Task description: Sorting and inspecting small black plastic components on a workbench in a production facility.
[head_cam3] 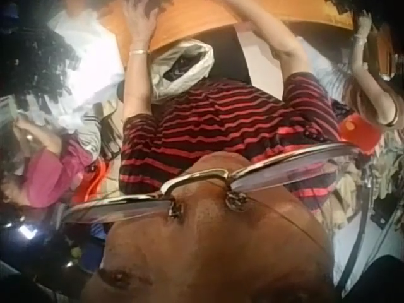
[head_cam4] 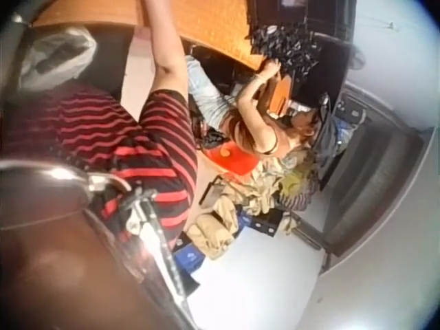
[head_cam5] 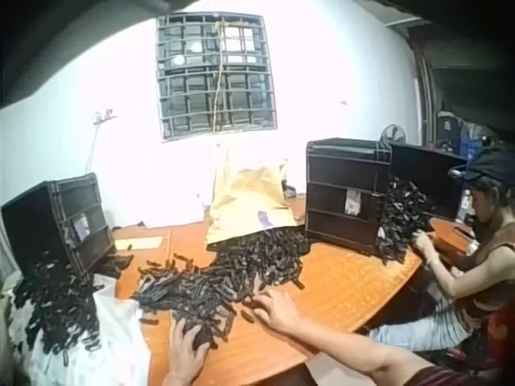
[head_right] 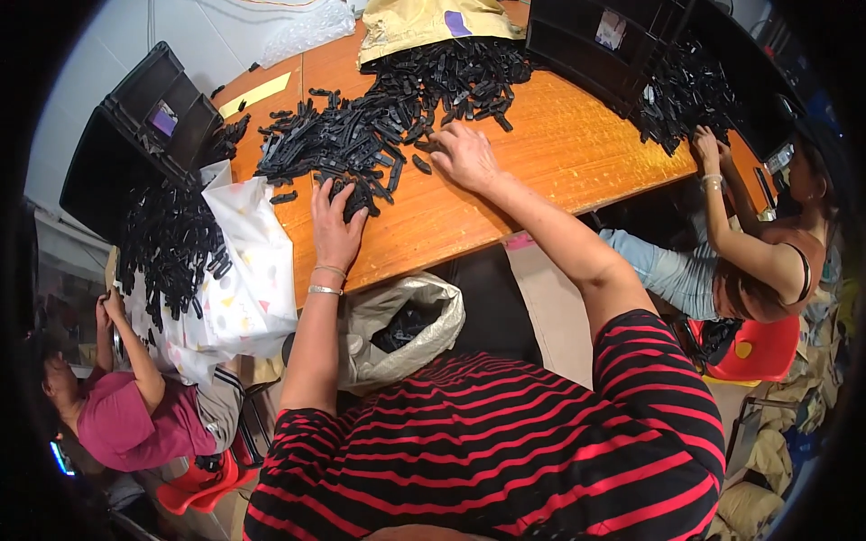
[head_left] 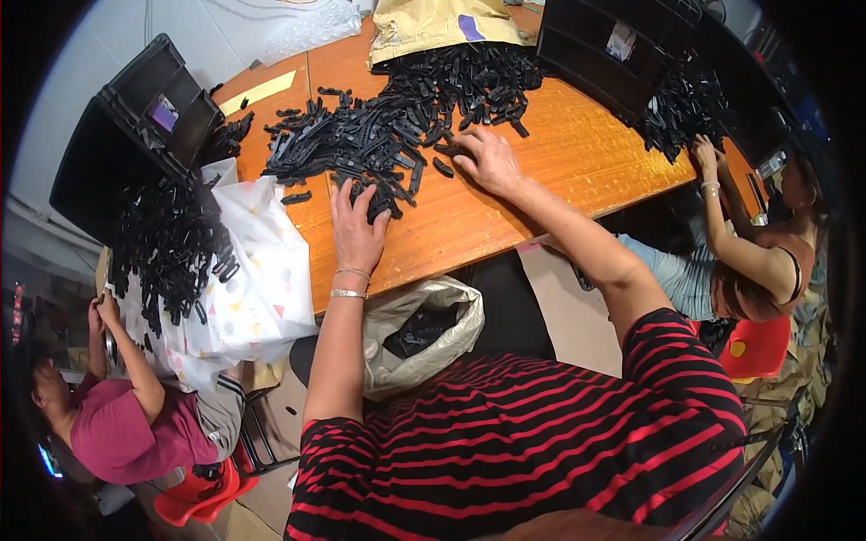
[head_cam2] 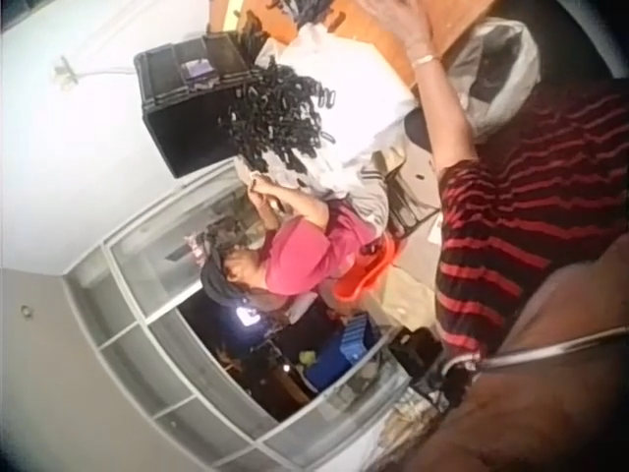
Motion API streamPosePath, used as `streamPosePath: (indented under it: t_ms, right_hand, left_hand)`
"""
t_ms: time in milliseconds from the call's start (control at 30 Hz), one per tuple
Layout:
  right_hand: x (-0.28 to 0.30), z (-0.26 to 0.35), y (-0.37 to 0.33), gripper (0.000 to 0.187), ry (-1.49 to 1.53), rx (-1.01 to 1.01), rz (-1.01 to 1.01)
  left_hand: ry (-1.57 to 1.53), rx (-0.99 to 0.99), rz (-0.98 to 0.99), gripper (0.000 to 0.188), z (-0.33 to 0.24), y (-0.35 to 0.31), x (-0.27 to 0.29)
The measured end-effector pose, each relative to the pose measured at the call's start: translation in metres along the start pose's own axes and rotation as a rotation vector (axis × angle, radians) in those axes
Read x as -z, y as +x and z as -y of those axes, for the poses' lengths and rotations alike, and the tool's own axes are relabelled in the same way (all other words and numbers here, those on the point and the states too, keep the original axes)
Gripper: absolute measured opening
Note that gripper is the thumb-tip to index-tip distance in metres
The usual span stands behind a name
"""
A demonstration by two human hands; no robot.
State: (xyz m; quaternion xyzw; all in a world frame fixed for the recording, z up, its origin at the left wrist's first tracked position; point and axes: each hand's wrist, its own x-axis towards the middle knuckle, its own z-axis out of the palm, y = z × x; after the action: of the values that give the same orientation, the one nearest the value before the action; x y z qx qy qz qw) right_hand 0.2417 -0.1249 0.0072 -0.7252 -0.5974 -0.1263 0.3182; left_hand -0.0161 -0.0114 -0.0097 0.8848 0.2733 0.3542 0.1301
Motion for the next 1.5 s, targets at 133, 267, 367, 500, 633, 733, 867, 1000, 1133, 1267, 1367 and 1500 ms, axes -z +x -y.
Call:
streamPosePath:
  t_ms: [133, 267, 367, 500, 633, 733, 867, 1000, 1133, 1267, 1367, 1500]
  right_hand:
    - [0.020, -0.006, -0.006, 0.019, -0.070, 0.034, -0.026]
    - [0.025, 0.007, -0.012, 0.013, -0.077, 0.034, -0.006]
    - [0.020, 0.029, -0.013, 0.014, -0.007, -0.044, 0.025]
    - [0.001, 0.032, -0.009, 0.020, -0.035, -0.109, 0.096]
    - [-0.006, 0.037, 0.005, 0.018, -0.170, -0.123, 0.193]
    - [-0.007, 0.043, 0.015, 0.012, -0.200, -0.093, 0.243]
    - [-0.003, 0.050, 0.016, 0.016, -0.200, -0.075, 0.269]
    - [-0.007, 0.051, 0.014, 0.016, -0.233, -0.050, 0.287]
    - [-0.006, 0.046, 0.011, 0.021, -0.169, -0.049, 0.262]
    - [0.001, 0.060, -0.006, 0.017, 0.134, 0.007, -0.020]
    - [0.003, 0.064, -0.029, 0.016, 0.173, 0.007, 0.022]
    - [0.006, 0.063, -0.046, 0.019, 0.112, 0.075, 0.076]
  left_hand:
    - [-0.052, -0.003, -0.071, 0.030, 0.002, -0.005, 0.005]
    - [-0.001, -0.035, -0.088, 0.030, 0.001, -0.007, 0.010]
    - [0.029, -0.061, -0.117, 0.030, -0.002, -0.010, 0.018]
    - [0.052, -0.091, -0.127, 0.028, -0.010, -0.011, 0.021]
    - [0.059, -0.052, -0.129, 0.024, -0.009, -0.014, 0.017]
    - [0.015, -0.008, -0.150, 0.026, -0.008, -0.015, 0.018]
    - [-0.052, 0.071, -0.173, 0.028, -0.008, -0.020, 0.021]
    - [-0.214, 0.207, -0.151, 0.029, 0.000, -0.024, 0.016]
    - [-0.563, 0.302, -0.207, 0.027, 0.006, -0.025, 0.009]
    - [-0.905, 0.376, -0.218, 0.032, 0.023, -0.025, 0.010]
    - [-1.056, 0.422, -0.186, 0.032, 0.018, -0.022, 0.015]
    - [-1.145, 0.503, -0.144, 0.032, 0.018, -0.021, 0.019]
